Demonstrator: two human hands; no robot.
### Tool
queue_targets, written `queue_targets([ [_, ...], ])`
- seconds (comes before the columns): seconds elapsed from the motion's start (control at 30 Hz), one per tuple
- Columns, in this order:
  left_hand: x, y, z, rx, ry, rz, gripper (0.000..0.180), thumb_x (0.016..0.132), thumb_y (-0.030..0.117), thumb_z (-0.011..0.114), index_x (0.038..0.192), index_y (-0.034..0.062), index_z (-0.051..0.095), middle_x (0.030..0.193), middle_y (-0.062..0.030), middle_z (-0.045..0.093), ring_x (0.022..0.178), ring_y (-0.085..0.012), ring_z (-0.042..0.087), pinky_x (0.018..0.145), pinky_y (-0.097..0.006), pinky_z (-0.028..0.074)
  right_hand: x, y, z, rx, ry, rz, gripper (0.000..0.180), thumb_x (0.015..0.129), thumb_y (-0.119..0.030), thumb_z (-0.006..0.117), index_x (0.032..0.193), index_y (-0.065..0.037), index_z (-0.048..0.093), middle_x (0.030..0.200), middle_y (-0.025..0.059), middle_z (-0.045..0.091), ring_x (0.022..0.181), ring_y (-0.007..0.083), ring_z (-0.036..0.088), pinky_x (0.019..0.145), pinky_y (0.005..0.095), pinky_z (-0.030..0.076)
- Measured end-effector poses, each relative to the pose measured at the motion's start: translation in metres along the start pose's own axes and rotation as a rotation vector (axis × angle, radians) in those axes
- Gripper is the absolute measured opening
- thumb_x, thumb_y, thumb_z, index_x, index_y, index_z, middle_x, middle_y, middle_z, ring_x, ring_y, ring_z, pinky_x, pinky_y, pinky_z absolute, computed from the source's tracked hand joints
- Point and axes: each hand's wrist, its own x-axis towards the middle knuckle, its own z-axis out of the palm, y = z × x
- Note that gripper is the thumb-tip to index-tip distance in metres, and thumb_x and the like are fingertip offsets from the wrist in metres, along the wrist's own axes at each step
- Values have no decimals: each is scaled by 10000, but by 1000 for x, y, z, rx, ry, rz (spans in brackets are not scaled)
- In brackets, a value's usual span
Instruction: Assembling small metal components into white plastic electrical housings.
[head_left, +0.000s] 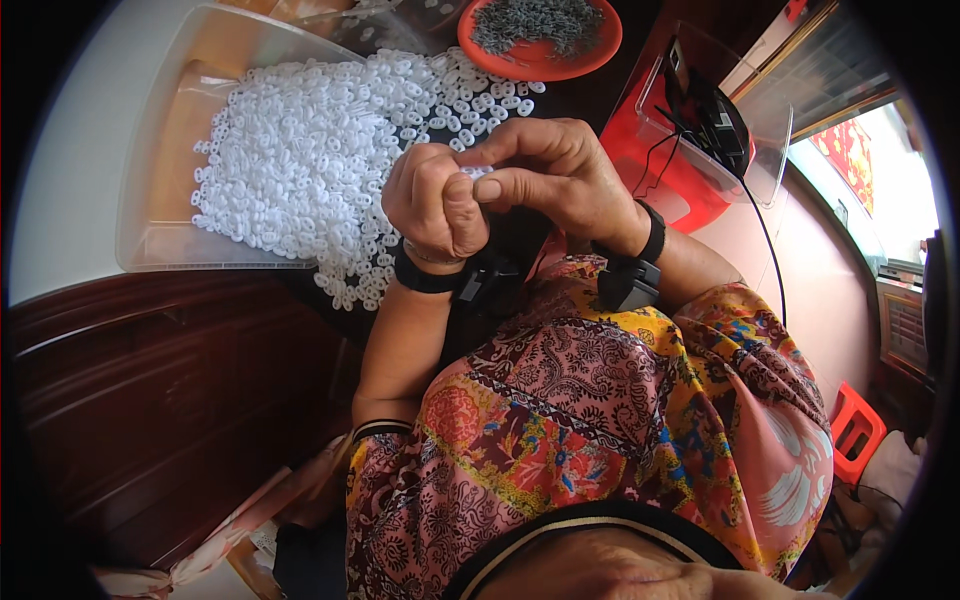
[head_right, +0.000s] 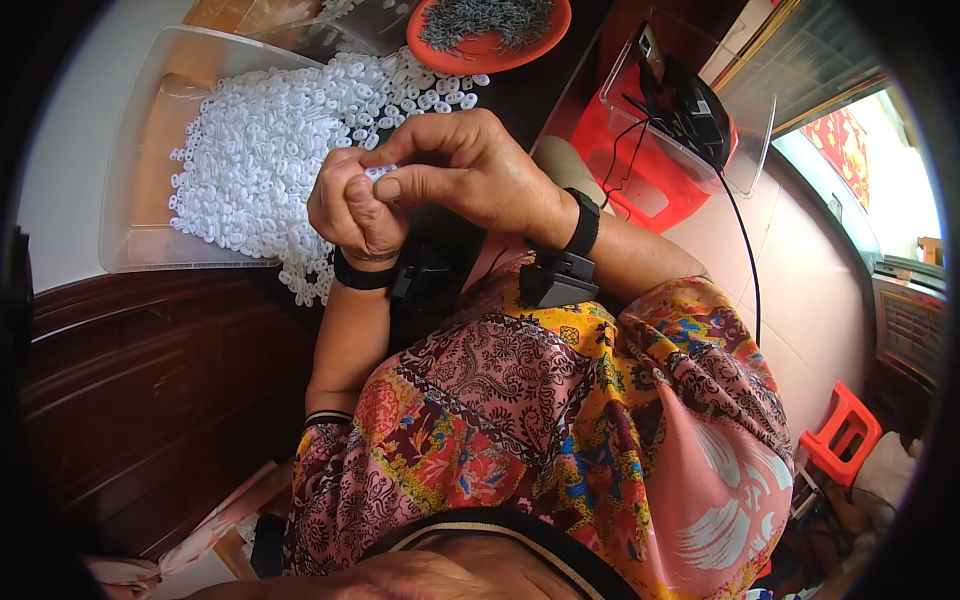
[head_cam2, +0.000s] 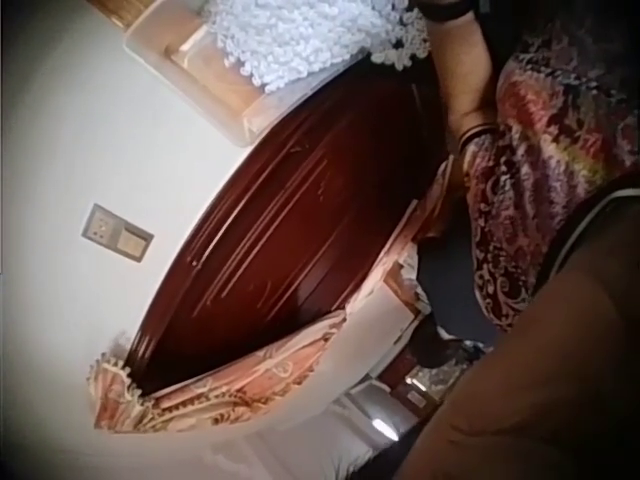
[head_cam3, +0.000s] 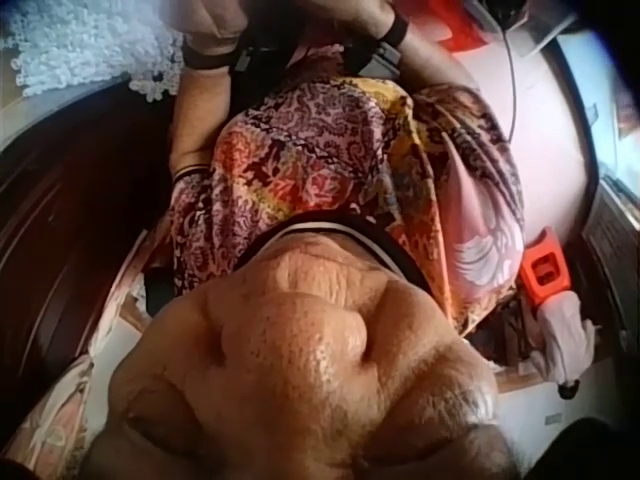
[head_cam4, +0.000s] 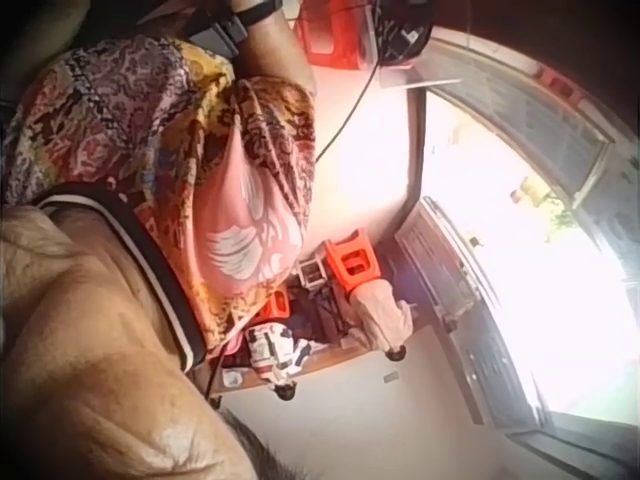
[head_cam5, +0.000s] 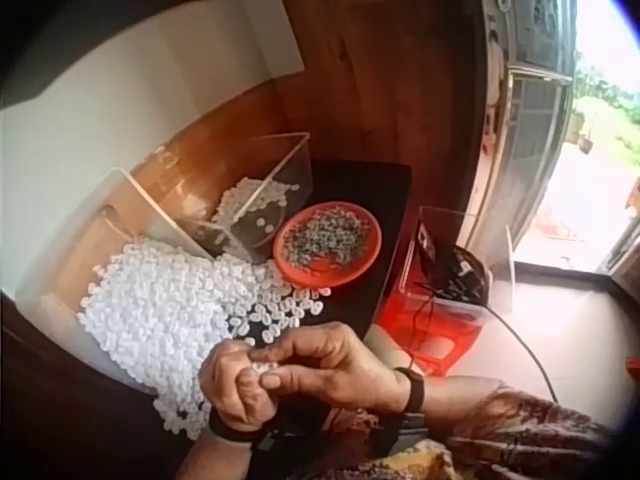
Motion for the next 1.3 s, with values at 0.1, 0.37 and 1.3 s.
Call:
queue_targets([
  [0.1,1,-1,-1,-6,20,-41,304,912,240,402,746,2,491,614,-141,511,505,-291,502,480,-353,402,4,0,4,73,16,1,194,812,-45,683,997,4,654,826,29,652,727,67,586,654,198,482],
  [0.37,-5,-16,-6,-126,73,-416,264,928,167,415,735,4,492,597,-113,477,512,-257,484,489,-332,377,70,-16,-18,-590,-210,-120,187,828,-116,669,974,0,654,778,4,628,701,56,556,630,210,462],
  [1.3,7,-63,-31,-469,587,-953,196,835,161,496,673,52,476,556,-27,485,427,-99,384,426,-236,307,98,86,-4,-1353,-472,-219,167,742,-204,608,862,-99,657,824,112,639,810,301,623,718,420,484],
])
